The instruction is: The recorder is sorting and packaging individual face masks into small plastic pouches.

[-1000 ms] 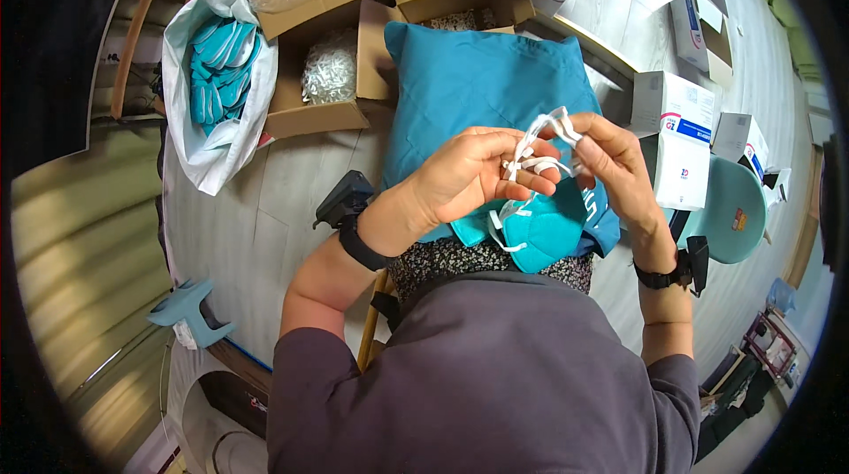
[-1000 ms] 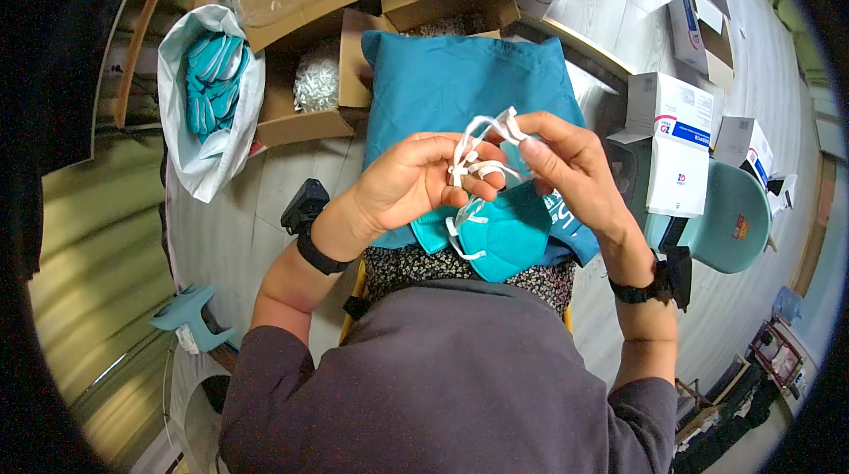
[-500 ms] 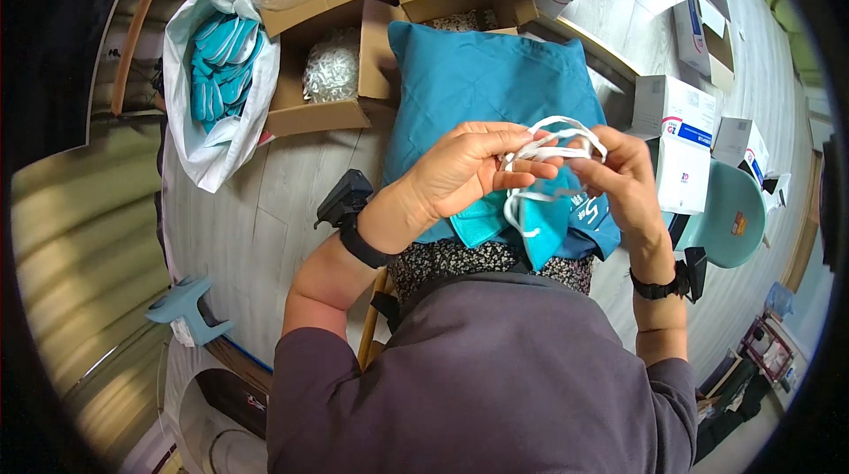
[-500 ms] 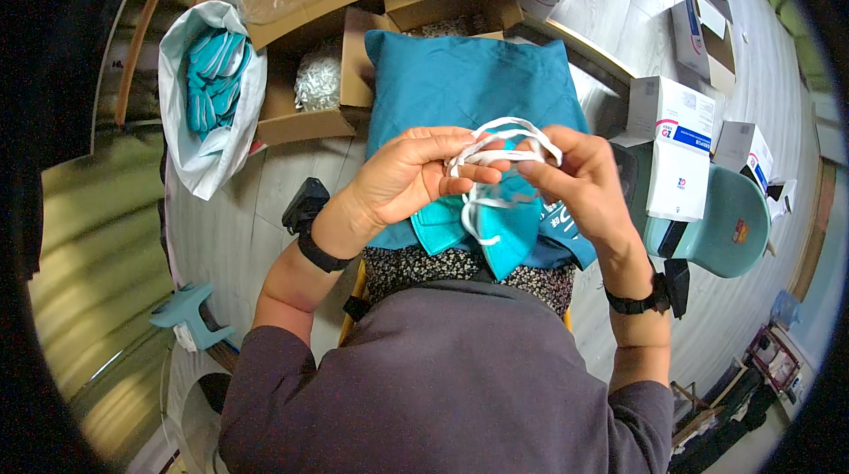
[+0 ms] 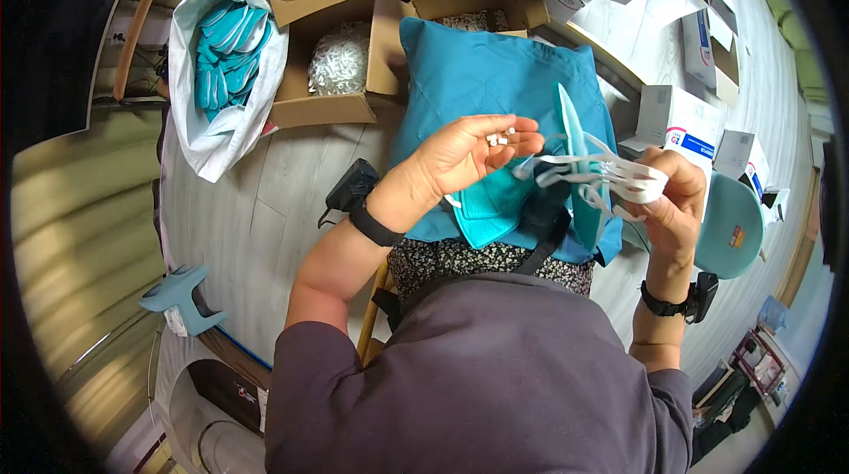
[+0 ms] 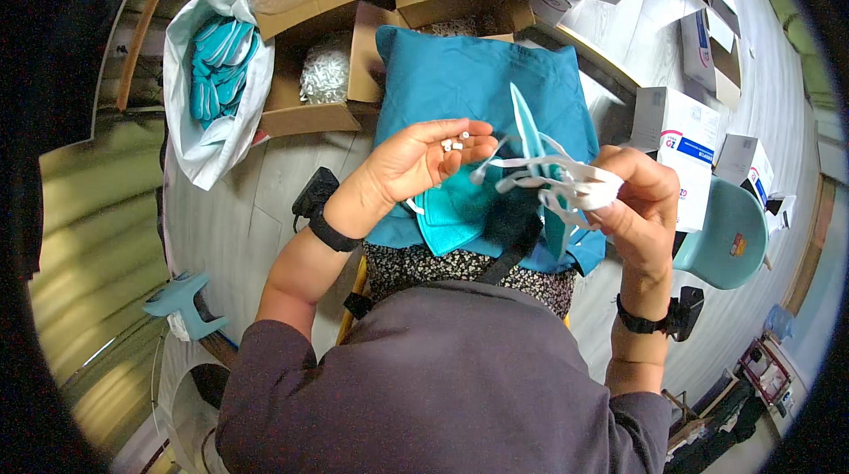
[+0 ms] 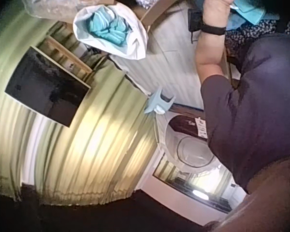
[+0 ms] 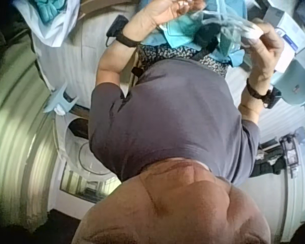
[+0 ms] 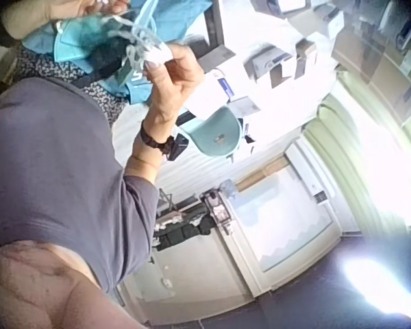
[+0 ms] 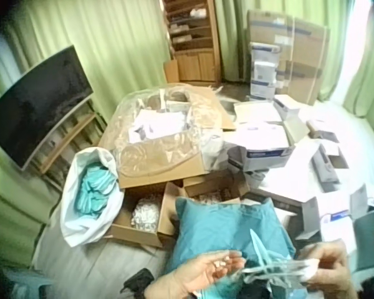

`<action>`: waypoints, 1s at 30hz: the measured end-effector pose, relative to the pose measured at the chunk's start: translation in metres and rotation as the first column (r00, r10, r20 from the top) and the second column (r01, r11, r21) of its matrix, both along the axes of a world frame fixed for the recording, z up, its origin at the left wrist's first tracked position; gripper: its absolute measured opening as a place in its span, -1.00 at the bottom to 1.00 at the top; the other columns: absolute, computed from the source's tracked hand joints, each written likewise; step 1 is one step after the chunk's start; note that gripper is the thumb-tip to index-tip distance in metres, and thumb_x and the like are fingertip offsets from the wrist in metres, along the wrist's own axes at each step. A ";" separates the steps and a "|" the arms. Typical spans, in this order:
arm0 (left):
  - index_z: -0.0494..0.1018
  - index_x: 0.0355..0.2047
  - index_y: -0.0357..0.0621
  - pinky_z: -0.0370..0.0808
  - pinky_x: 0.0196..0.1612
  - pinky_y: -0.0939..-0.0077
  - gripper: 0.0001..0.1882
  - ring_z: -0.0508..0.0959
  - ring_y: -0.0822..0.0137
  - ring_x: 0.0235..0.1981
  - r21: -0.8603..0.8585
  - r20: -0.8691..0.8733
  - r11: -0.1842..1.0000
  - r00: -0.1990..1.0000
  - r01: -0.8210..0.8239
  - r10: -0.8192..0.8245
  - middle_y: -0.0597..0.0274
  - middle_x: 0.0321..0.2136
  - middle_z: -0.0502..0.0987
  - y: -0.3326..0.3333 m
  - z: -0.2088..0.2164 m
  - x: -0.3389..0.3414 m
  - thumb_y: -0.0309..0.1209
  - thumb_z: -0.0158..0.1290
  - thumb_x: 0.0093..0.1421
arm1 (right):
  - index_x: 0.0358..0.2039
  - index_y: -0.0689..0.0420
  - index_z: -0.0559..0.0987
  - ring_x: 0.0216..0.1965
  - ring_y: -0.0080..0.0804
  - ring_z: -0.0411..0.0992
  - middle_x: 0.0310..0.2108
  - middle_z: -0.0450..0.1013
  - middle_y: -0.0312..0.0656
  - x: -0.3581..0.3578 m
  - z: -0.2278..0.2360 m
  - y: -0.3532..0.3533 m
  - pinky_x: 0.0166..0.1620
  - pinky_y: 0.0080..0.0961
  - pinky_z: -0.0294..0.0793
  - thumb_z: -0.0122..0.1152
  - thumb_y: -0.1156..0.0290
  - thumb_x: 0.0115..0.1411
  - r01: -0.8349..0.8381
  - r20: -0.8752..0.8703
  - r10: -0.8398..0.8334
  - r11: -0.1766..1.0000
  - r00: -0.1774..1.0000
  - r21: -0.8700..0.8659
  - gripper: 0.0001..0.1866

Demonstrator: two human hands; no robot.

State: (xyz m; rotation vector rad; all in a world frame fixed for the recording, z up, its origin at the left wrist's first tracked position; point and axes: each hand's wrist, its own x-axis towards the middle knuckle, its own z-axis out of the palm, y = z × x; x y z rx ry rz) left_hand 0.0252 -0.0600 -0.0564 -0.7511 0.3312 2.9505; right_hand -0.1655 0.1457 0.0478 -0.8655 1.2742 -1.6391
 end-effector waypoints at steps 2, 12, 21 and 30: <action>0.42 -0.03 -0.41 0.62 -0.21 0.59 -0.69 0.60 0.20 -0.09 0.009 0.020 0.999 0.999 -0.048 0.048 -0.07 -0.09 0.55 -0.003 -0.009 0.001 -0.38 -0.03 0.36 | -0.43 0.27 0.54 -0.63 -0.66 0.28 -0.52 0.42 -0.25 -0.002 -0.001 0.004 -0.58 -0.71 0.18 0.41 0.36 0.07 0.033 0.002 -0.033 0.999 0.999 -0.033 -0.75; -0.07 0.33 -0.36 0.42 0.20 -0.01 -0.29 0.36 -0.29 0.17 -0.090 0.171 0.960 0.945 -0.265 0.277 -0.57 0.20 0.15 -0.096 -0.016 -0.078 -0.23 -0.03 0.37 | -0.34 0.19 0.57 -0.58 -0.72 0.38 -0.52 0.49 -0.33 0.004 -0.020 0.003 -0.54 -0.79 0.30 0.31 0.42 0.20 0.059 -0.006 -0.060 0.964 0.998 0.259 -0.88; 0.49 -0.07 -0.25 0.58 -0.19 0.28 -0.52 0.63 0.18 -0.17 -0.881 0.472 -0.086 0.875 0.464 -0.105 -0.06 -0.16 0.59 -0.050 -0.052 -0.033 -0.15 0.26 0.14 | -0.27 0.20 0.57 -0.57 -0.71 0.38 -0.50 0.50 -0.31 0.003 -0.012 0.015 -0.54 -0.79 0.30 0.25 0.44 0.23 0.248 -0.148 -0.218 0.941 0.965 0.231 -0.89; 0.43 0.05 -0.24 0.42 0.07 0.20 -0.24 0.47 -0.08 0.00 -0.851 0.476 -0.429 0.792 0.304 -0.383 -0.10 -0.14 0.48 0.006 -0.009 0.022 -0.08 0.39 -0.11 | -0.24 0.22 0.56 -0.53 -0.72 0.38 -0.47 0.50 -0.32 0.006 -0.005 -0.007 -0.53 -0.81 0.25 0.23 0.39 0.27 0.273 -0.117 -0.260 0.955 0.958 0.112 -0.84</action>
